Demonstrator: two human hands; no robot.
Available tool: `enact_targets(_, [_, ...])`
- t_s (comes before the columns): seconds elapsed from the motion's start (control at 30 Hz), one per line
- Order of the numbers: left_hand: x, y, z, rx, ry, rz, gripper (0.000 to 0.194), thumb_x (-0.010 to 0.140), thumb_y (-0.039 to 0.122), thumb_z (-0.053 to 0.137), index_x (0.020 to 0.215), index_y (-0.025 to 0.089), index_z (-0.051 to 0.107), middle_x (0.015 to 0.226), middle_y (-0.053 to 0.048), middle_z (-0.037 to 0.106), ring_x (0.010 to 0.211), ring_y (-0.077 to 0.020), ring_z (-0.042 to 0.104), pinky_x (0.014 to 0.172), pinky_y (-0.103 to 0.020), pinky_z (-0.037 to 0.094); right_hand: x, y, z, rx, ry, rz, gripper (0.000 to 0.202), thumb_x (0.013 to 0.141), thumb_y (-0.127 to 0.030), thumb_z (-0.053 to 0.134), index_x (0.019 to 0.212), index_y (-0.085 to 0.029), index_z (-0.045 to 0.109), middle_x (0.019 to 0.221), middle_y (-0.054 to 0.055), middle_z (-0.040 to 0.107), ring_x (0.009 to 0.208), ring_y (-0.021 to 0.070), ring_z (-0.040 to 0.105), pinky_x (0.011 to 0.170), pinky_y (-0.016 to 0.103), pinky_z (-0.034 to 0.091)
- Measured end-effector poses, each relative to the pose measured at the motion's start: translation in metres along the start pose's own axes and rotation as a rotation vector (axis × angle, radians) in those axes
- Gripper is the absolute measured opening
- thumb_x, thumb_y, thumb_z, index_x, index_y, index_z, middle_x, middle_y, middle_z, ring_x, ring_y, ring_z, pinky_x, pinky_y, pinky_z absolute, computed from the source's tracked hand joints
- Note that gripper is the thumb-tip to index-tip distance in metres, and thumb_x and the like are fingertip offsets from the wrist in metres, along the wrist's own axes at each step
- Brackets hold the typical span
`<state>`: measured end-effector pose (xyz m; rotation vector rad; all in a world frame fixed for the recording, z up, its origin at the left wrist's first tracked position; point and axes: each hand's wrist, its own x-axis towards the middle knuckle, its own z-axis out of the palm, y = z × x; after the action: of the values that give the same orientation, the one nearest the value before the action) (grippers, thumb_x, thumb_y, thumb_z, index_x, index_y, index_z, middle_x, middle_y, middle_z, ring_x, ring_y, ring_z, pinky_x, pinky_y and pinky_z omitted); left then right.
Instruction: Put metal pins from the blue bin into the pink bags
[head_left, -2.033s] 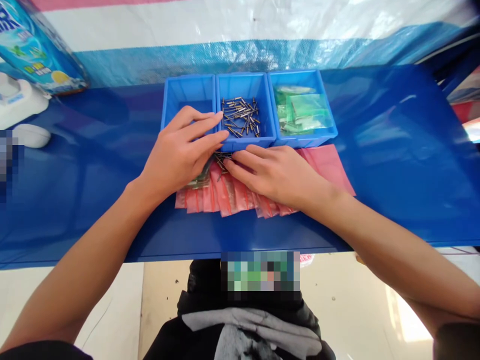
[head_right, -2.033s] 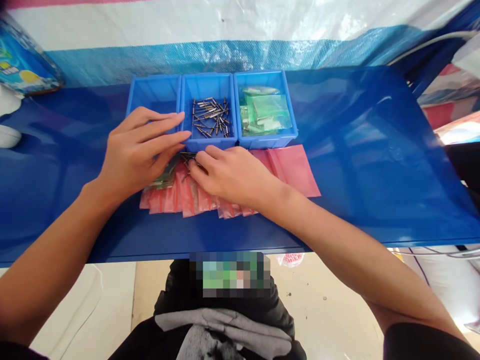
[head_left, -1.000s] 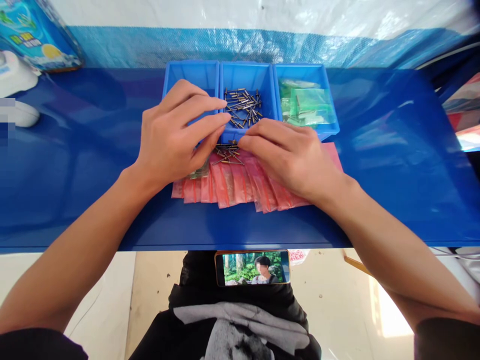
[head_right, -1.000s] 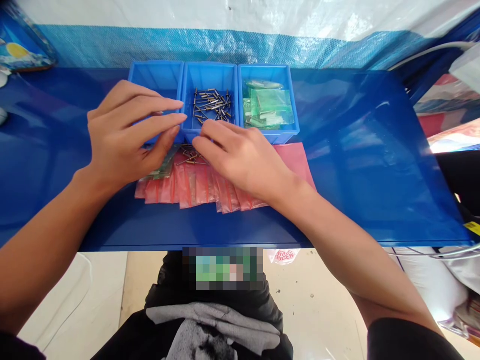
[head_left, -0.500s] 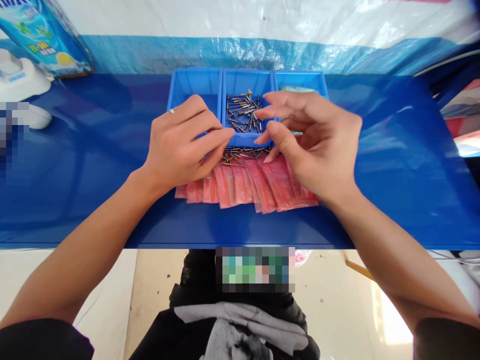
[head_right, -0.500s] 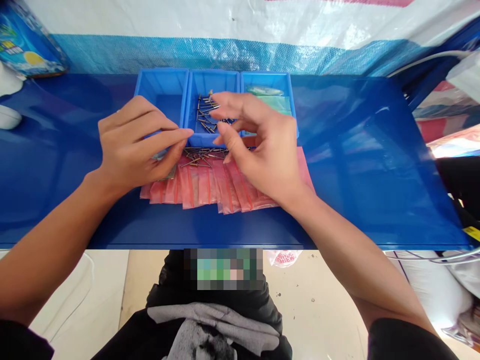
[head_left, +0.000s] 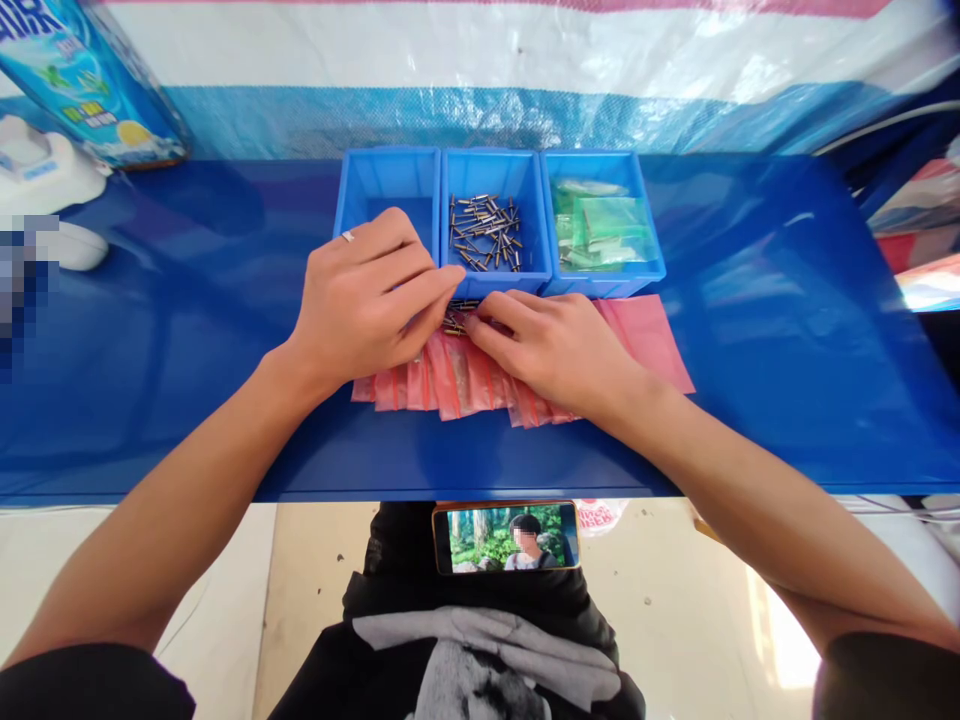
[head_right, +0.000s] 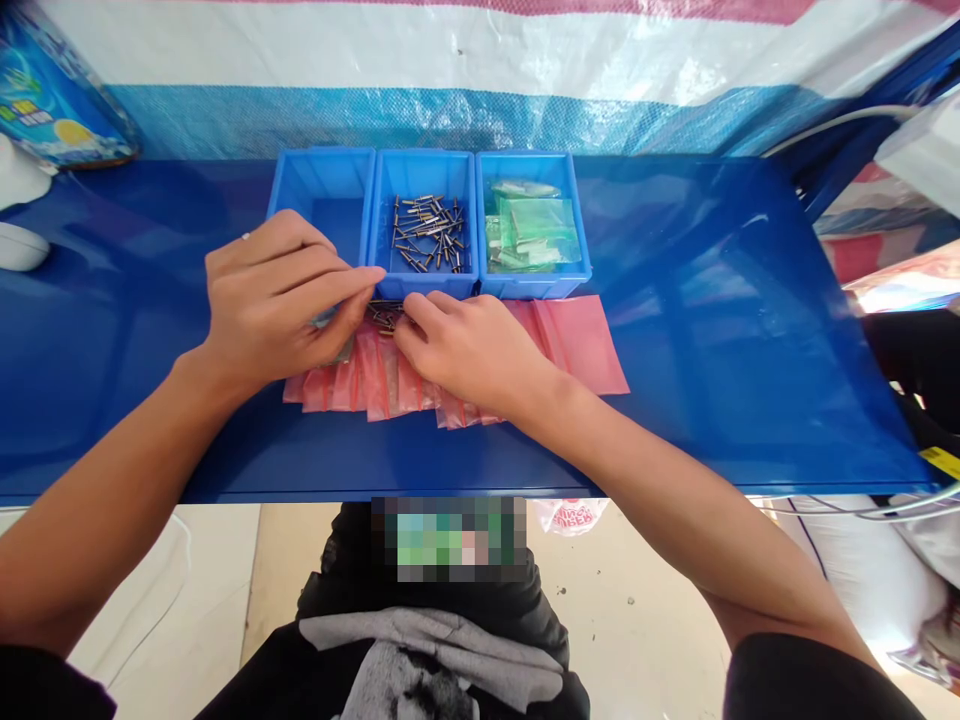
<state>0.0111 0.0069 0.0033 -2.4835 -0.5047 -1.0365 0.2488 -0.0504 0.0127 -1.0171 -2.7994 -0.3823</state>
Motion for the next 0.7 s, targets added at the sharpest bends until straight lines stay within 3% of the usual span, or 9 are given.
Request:
enact_targets(0.1, [-0.001, 0.000, 0.001, -0.020, 0.000, -0.010, 0.015, 0.100, 0.020, 0.063, 0.113, 0.025, 0.068, 0.085, -0.003, 0.072, 0.083, -0.0220, 0.063, 0.063, -0.038, 0.049, 0.001, -0.001, 0.000, -0.001, 0.003, 0.001, 0.037, 0.105, -0.003, 0.037, 0.095, -0.012, 0.072, 0.090, 0.009, 0.068, 0.071, 0.0161, 0.049, 0.055, 0.032, 0.020])
enact_targets(0.2, [-0.002, -0.001, 0.001, -0.031, -0.015, -0.021, 0.015, 0.101, 0.021, 0.062, 0.113, 0.026, 0.068, 0.086, -0.003, 0.072, 0.084, -0.0227, 0.064, 0.064, -0.039, 0.049, 0.001, -0.001, 0.000, 0.016, 0.050, 0.010, 0.039, 0.105, -0.003, 0.035, 0.096, -0.012, 0.072, 0.090, 0.008, 0.070, 0.070, 0.0153, 0.050, 0.053, 0.033, 0.021])
enact_targets(0.3, [-0.003, -0.001, 0.002, -0.044, -0.006, -0.007, 0.016, 0.101, 0.021, 0.063, 0.116, 0.024, 0.068, 0.086, -0.004, 0.072, 0.084, -0.0225, 0.064, 0.063, -0.039, 0.048, 0.000, 0.000, -0.003, 0.126, 0.151, 0.078, 0.037, 0.108, -0.008, 0.037, 0.099, -0.014, 0.072, 0.097, 0.008, 0.072, 0.076, 0.0148, 0.057, 0.056, 0.031, 0.030])
enact_targets(0.43, [-0.003, -0.001, 0.002, -0.013, -0.018, -0.020, 0.015, 0.101, 0.022, 0.062, 0.114, 0.026, 0.068, 0.085, -0.003, 0.071, 0.083, -0.0217, 0.064, 0.063, -0.038, 0.049, -0.003, 0.005, -0.013, 0.562, 0.309, 0.266, 0.019, 0.106, -0.019, 0.054, 0.097, -0.017, 0.071, 0.094, 0.006, 0.071, 0.083, 0.0162, 0.064, 0.070, 0.031, 0.050])
enact_targets(0.57, [-0.003, -0.001, 0.001, 0.001, -0.027, -0.023, 0.014, 0.102, 0.024, 0.060, 0.111, 0.028, 0.069, 0.083, -0.001, 0.071, 0.082, -0.0224, 0.066, 0.060, -0.038, 0.051, -0.004, 0.012, -0.017, 1.104, 0.295, 0.474, 0.010, 0.098, -0.029, 0.071, 0.092, -0.021, 0.070, 0.071, -0.001, 0.067, 0.059, 0.0139, 0.060, 0.053, 0.029, 0.048])
enact_targets(0.63, [-0.003, -0.001, 0.001, 0.006, -0.014, -0.012, 0.013, 0.102, 0.024, 0.060, 0.110, 0.028, 0.069, 0.082, -0.001, 0.072, 0.080, -0.0225, 0.066, 0.059, -0.038, 0.051, -0.004, 0.014, -0.016, 1.257, 0.326, 0.538, 0.012, 0.098, -0.031, 0.072, 0.103, -0.020, 0.071, 0.077, 0.001, 0.075, 0.055, 0.0146, 0.063, 0.047, 0.029, 0.046])
enact_targets(0.7, [-0.003, -0.002, 0.000, 0.030, -0.043, -0.020, 0.013, 0.102, 0.024, 0.060, 0.109, 0.028, 0.070, 0.083, -0.001, 0.072, 0.081, -0.0221, 0.067, 0.061, -0.038, 0.052, -0.005, 0.014, -0.015, 1.263, 0.428, 0.559, 0.019, 0.101, -0.029, 0.068, 0.118, -0.021, 0.070, 0.098, 0.006, 0.082, 0.064, 0.0166, 0.071, 0.047, 0.030, 0.049])
